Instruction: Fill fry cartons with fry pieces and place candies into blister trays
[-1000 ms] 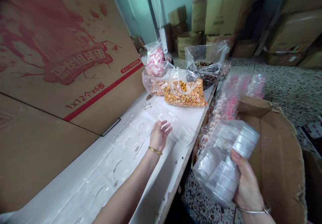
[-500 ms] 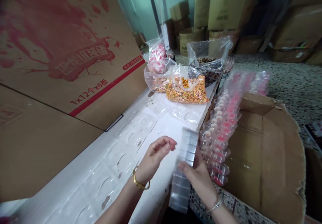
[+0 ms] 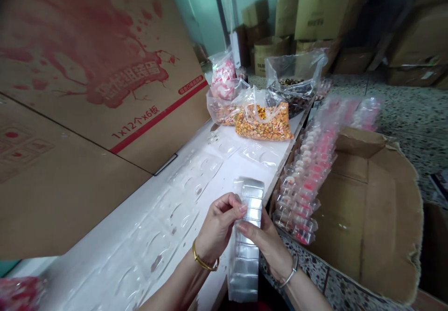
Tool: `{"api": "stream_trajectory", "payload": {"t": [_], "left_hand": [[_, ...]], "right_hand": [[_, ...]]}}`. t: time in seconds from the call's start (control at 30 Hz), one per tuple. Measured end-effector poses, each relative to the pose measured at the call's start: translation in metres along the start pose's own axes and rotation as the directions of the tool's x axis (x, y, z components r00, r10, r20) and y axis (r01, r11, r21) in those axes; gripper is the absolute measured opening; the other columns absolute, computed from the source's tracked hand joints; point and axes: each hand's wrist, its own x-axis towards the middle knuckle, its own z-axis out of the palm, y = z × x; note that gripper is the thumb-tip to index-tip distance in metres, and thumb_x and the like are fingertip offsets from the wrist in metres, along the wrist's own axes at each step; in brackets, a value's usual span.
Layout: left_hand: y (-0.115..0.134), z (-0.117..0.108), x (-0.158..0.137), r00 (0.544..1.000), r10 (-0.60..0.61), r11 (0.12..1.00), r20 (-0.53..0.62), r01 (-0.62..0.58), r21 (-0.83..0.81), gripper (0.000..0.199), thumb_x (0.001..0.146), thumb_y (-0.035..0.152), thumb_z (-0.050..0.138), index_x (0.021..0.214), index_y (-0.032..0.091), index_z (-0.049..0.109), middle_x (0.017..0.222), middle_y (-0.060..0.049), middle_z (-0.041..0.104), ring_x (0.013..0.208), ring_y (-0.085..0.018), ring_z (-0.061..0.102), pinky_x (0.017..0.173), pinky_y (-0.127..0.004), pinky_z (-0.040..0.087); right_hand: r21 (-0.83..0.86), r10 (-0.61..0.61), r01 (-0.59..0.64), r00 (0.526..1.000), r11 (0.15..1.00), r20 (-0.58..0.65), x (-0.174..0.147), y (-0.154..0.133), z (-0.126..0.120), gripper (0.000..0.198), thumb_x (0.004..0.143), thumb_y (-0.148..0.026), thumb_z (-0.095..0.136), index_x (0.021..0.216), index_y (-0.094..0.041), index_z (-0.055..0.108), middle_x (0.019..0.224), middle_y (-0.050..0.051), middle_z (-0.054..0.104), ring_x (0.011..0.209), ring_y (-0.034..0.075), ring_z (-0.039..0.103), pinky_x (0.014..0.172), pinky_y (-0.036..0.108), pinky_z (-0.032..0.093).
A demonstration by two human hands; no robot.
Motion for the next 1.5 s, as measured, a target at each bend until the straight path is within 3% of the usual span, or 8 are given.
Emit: {"api": "stream_trajectory", "payload": {"t": [0.2,0.33,0.57,0.73,0.83,0.93,1.07,1.5], "left_hand": [[-0.009,0.001,0.002,1.000,-0.006,1.000,0.012,0.006,0.015,0.039,0.072,0.035,0.072,0.057,0.014,0.043,0.057,0.003,0.045,0.056,-0.006,0.038,0.058,-0.021,0.031],[-0.005,-0.006,0.011,0.993,0.053,0.996,-0.109,-0.060,-0.059,0.036,0.075,0.040,0.069,0.063,0.014,0.047,0.060,0.003,0.045,0.056,-0.006,0.039,0.057,-0.020,0.033],[-0.028,-0.055,0.092,0.886,0.130,0.947,-0.445,-0.244,-0.208,0.035,0.071,0.042,0.070,0.076,0.017,0.047,0.076,0.002,0.053,0.069,-0.009,0.055,0.064,-0.022,0.044],[-0.065,-0.072,0.121,0.888,0.068,0.995,-0.455,-0.091,-0.030,0.033,0.068,0.033,0.074,0.085,0.015,0.051,0.092,-0.005,0.056,0.077,-0.013,0.057,0.068,-0.027,0.048],[-0.055,-0.074,0.091,0.873,0.209,0.951,-0.440,-0.077,0.300,0.043,0.066,0.029,0.075,0.102,0.018,0.055,0.109,-0.007,0.053,0.083,-0.013,0.054,0.068,-0.025,0.045],[-0.026,-0.064,0.038,0.957,0.232,0.873,-0.171,-0.128,0.470,0.027,0.079,0.036,0.064,0.099,0.017,0.060,0.099,-0.005,0.057,0.084,-0.013,0.052,0.072,-0.024,0.042],[0.002,-0.038,-0.021,0.987,0.067,0.885,0.148,-0.128,0.448,0.021,0.083,0.036,0.060,0.086,0.015,0.062,0.082,-0.003,0.057,0.078,-0.012,0.050,0.074,-0.024,0.039],[-0.018,-0.022,-0.064,0.990,0.034,0.997,-0.134,-0.043,-0.069,0.035,0.068,0.026,0.075,0.058,0.013,0.045,0.059,0.003,0.045,0.058,-0.006,0.040,0.059,-0.021,0.030]], "right_hand": [[0.132,0.161,-0.155,0.986,0.979,-0.035,-0.002,0.008,0.001,0.042,0.065,-0.042,0.076,0.096,-0.015,0.068,0.083,0.007,0.071,0.076,0.026,0.067,0.065,0.034,0.052],[0.272,0.244,-0.185,0.948,0.944,-0.203,-0.001,0.005,-0.012,0.030,0.061,-0.043,0.075,0.075,-0.017,0.069,0.068,0.005,0.070,0.063,0.026,0.066,0.064,0.037,0.053],[0.111,-0.079,0.191,0.769,0.975,-0.635,-0.003,-0.028,-0.081,0.031,0.055,-0.038,0.079,0.079,-0.022,0.069,0.070,-0.002,0.069,0.060,0.021,0.063,0.071,0.037,0.054],[0.040,-0.082,0.119,0.855,0.992,-0.511,-0.009,-0.028,-0.076,0.050,0.060,-0.042,0.079,0.102,-0.021,0.064,0.084,0.003,0.071,0.076,0.028,0.066,0.071,0.039,0.054],[-0.072,-0.090,0.066,0.905,0.995,-0.417,-0.011,-0.010,-0.052,0.069,0.059,-0.042,0.080,0.119,-0.018,0.056,0.100,0.008,0.069,0.092,0.031,0.064,0.076,0.039,0.053],[-0.152,-0.154,0.117,0.953,0.981,-0.260,-0.010,0.009,-0.025,0.076,0.063,-0.039,0.079,0.129,-0.020,0.047,0.112,0.009,0.065,0.102,0.029,0.060,0.085,0.037,0.050],[-0.136,-0.162,0.163,0.987,0.977,0.024,-0.009,0.029,-0.001,0.073,0.069,-0.036,0.076,0.132,-0.027,0.041,0.116,0.005,0.063,0.099,0.024,0.061,0.084,0.033,0.049],[0.051,0.156,-0.161,0.983,0.986,0.098,-0.037,0.041,0.015,0.046,0.069,-0.038,0.076,0.109,-0.020,0.062,0.102,0.005,0.068,0.090,0.023,0.062,0.077,0.032,0.048]]}}
